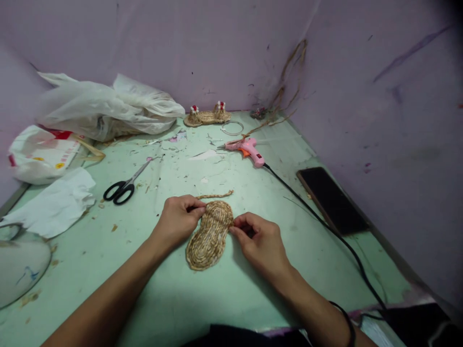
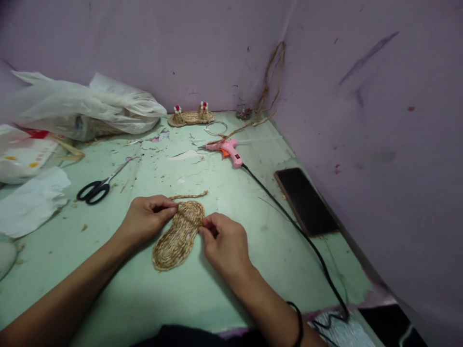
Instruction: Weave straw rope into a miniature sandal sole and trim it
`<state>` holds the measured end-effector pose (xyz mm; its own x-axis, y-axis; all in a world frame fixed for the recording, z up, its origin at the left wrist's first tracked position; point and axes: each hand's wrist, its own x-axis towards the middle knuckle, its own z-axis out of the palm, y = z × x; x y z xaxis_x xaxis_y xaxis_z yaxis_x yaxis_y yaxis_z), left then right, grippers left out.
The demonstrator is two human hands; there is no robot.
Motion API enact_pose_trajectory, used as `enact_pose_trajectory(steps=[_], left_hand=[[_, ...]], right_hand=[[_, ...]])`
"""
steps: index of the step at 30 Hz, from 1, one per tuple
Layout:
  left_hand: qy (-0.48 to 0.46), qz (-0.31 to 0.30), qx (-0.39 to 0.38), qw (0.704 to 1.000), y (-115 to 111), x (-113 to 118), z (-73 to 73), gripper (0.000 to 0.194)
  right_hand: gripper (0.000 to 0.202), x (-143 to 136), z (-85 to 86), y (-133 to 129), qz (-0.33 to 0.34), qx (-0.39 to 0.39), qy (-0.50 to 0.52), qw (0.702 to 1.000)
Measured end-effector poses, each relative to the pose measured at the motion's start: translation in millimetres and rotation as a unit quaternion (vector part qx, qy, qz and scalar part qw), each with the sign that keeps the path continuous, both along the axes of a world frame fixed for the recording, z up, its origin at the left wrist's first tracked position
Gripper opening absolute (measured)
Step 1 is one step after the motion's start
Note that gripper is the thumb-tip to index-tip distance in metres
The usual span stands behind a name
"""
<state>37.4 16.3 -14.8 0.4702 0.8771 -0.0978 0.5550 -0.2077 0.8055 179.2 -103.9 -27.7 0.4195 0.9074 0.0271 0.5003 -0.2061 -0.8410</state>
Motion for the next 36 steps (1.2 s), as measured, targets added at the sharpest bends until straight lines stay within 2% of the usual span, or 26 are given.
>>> enact_pose_trajectory(steps=[6,11,15,20,22,27,36], left_hand=[[0.032,-0.004,0.027,0.999,-6.8,-0.2,-0.5,0.016],[0.092,-0.012,0.042,0.995,-12.1,-6.1,10.3,0.014],[0.121,-0.022,-0.012,0.992,-21.7,-15.3,18.3,0.014],[0.119,-0.009,-0.056,0.991,-32.7,-22.7,18.7,0.015],[0.117,-0.010,-0.038,0.992,-34.3,-23.7,16.5,0.014],[0.138,-0.043,0.063,0.987,-36.4,-25.5,10.2,0.012],[0.138,-0.038,0.058,0.988,-38.1,-25.1,12.0,0.013]], right_hand=[[0.005,-1.6,-2.1,-0.4,-0.011,0.007,-0.020,1.000],[0.008,-0.8,-3.1,6.4,-0.014,0.014,-0.013,1.000],[0.011,-1.1,-3.0,20.9,-0.001,0.010,0.033,0.999],[0.014,-4.4,-4.7,31.3,-0.008,0.016,0.095,0.995],[0.014,-5.6,-4.8,30.1,-0.016,0.014,0.116,0.993],[0.012,-6.5,-4.3,25.1,-0.018,0.007,0.112,0.994],[0.009,-5.6,-3.2,26.2,-0.009,0.001,0.084,0.996]])
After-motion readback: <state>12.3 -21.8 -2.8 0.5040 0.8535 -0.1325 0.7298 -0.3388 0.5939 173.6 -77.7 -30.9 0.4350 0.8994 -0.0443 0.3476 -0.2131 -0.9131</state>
